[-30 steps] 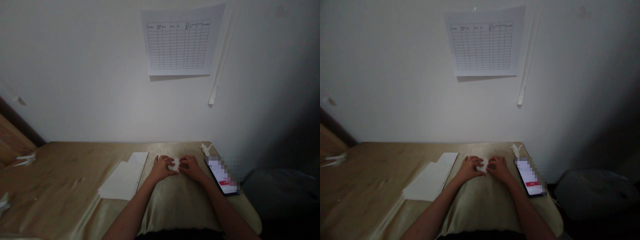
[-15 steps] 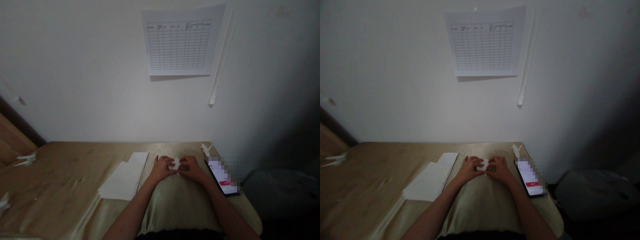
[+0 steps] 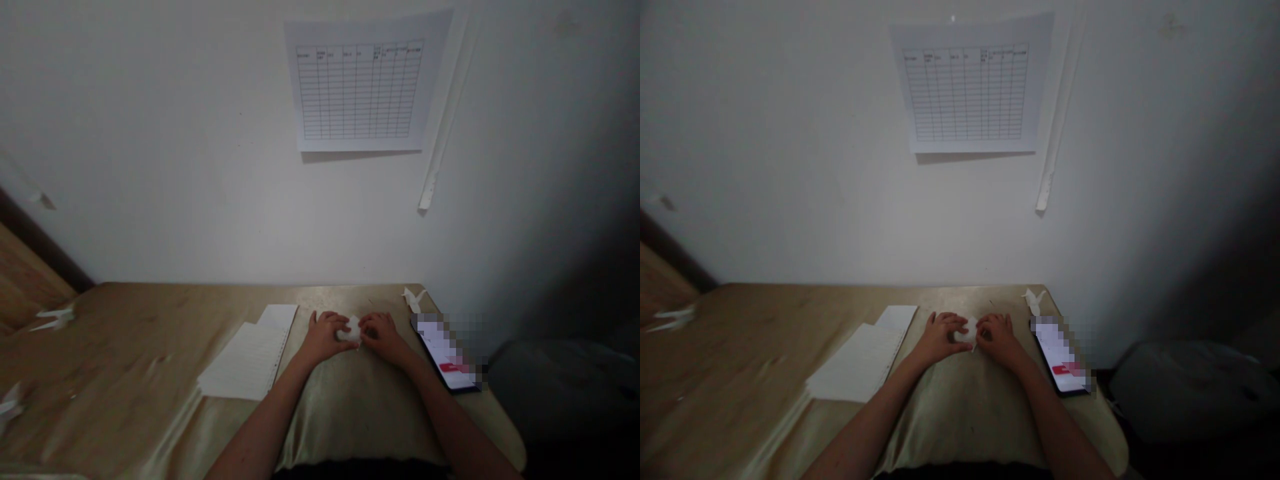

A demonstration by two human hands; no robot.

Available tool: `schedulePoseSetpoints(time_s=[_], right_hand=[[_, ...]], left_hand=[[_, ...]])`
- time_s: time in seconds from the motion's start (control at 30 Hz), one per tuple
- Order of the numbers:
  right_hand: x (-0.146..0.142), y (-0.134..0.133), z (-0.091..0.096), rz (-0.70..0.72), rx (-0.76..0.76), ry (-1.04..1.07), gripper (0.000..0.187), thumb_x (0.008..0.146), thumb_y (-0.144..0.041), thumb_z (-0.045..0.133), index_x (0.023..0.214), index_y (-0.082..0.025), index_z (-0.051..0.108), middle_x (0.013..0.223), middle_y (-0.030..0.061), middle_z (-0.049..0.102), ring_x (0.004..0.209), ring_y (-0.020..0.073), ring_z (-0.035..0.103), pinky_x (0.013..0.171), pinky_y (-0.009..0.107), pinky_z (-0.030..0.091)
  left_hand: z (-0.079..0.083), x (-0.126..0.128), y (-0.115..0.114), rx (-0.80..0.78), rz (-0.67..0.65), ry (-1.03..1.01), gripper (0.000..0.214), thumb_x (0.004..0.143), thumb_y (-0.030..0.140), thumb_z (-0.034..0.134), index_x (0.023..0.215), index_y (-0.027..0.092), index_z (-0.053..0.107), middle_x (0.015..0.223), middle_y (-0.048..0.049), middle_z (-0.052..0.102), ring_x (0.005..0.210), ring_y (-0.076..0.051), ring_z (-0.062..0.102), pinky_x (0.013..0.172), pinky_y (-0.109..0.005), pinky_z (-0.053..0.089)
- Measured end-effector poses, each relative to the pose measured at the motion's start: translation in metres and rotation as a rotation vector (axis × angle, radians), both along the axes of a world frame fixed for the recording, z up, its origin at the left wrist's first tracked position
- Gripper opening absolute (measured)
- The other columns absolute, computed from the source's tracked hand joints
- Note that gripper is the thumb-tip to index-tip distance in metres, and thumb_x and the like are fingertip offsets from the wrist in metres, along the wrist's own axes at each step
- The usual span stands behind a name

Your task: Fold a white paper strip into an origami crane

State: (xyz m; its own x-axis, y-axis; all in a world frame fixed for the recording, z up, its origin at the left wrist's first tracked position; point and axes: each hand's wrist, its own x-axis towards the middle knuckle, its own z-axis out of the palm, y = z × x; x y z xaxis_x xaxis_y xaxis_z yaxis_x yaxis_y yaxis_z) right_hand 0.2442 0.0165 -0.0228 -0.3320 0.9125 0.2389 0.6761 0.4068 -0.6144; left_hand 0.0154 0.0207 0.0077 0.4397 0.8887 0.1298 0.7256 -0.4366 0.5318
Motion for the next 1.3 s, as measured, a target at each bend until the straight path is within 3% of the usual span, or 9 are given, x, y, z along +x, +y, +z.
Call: schedulePoseSetpoints(time_s=[0.2,0.4,0.53,0.77,1.0,1.3], right_hand=[[-0.003,0.004,-0.007,-0.073,0.037,0.036,0.015,0.091,-0.027,0.056,0.096,-0.023,0.069,0.106,0.0043,0.072,0.111,0.0234,0.061,0.111,0.048,0.035],[-0.005,-0.002,0.002,-0.070,0.031,0.065,0.015,0.088,-0.029,0.061,0.098,-0.024,0.071,0.109,0.0042,0.072,0.115,0.0246,0.060,0.115,0.048,0.032],[-0.004,-0.007,0.011,-0.070,0.031,0.025,0.039,0.076,-0.027,0.075,0.115,-0.027,0.072,0.127,0.0064,0.070,0.129,0.0288,0.054,0.118,0.050,0.030],[0.001,-0.005,0.011,-0.050,0.004,-0.010,0.061,0.070,-0.046,0.088,0.126,-0.027,0.072,0.134,0.0076,0.070,0.137,0.0323,0.048,0.120,0.050,0.027],[-0.002,0.002,-0.001,-0.136,0.052,-0.041,0.038,0.086,-0.041,0.075,0.122,-0.027,0.074,0.128,0.0071,0.073,0.132,0.0298,0.054,0.118,0.052,0.028],[-0.010,0.002,-0.004,-0.212,0.044,0.037,0.030,0.090,-0.028,0.065,0.118,-0.026,0.076,0.121,0.0070,0.074,0.125,0.0263,0.058,0.116,0.048,0.031]], left_hand=[[-0.006,0.005,0.000,0.040,0.052,-0.009,0.032,0.084,0.054,0.079,0.107,0.031,0.077,0.133,-0.0019,0.073,0.134,-0.031,0.054,0.122,-0.072,0.010],[-0.017,0.011,0.005,0.070,0.085,0.025,0.037,0.082,0.032,0.081,0.119,0.032,0.075,0.134,-0.0022,0.072,0.136,-0.033,0.049,0.122,-0.068,0.014],[-0.025,0.011,0.010,0.084,0.096,0.013,0.039,0.082,0.024,0.078,0.120,0.031,0.075,0.133,-0.0028,0.073,0.134,-0.032,0.050,0.122,-0.062,0.018],[-0.023,0.012,0.010,0.090,0.130,-0.004,0.037,0.082,0.021,0.077,0.119,0.030,0.077,0.131,-0.0026,0.073,0.132,-0.030,0.051,0.121,-0.056,0.025],[-0.018,0.013,0.009,0.104,0.150,-0.017,0.026,0.085,0.025,0.078,0.111,0.031,0.080,0.129,-0.0015,0.075,0.129,-0.031,0.053,0.119,-0.057,0.028],[-0.026,0.013,0.011,0.122,0.194,-0.074,0.013,0.085,0.029,0.079,0.097,0.030,0.082,0.124,-0.0015,0.076,0.126,-0.029,0.058,0.117,-0.054,0.033]])
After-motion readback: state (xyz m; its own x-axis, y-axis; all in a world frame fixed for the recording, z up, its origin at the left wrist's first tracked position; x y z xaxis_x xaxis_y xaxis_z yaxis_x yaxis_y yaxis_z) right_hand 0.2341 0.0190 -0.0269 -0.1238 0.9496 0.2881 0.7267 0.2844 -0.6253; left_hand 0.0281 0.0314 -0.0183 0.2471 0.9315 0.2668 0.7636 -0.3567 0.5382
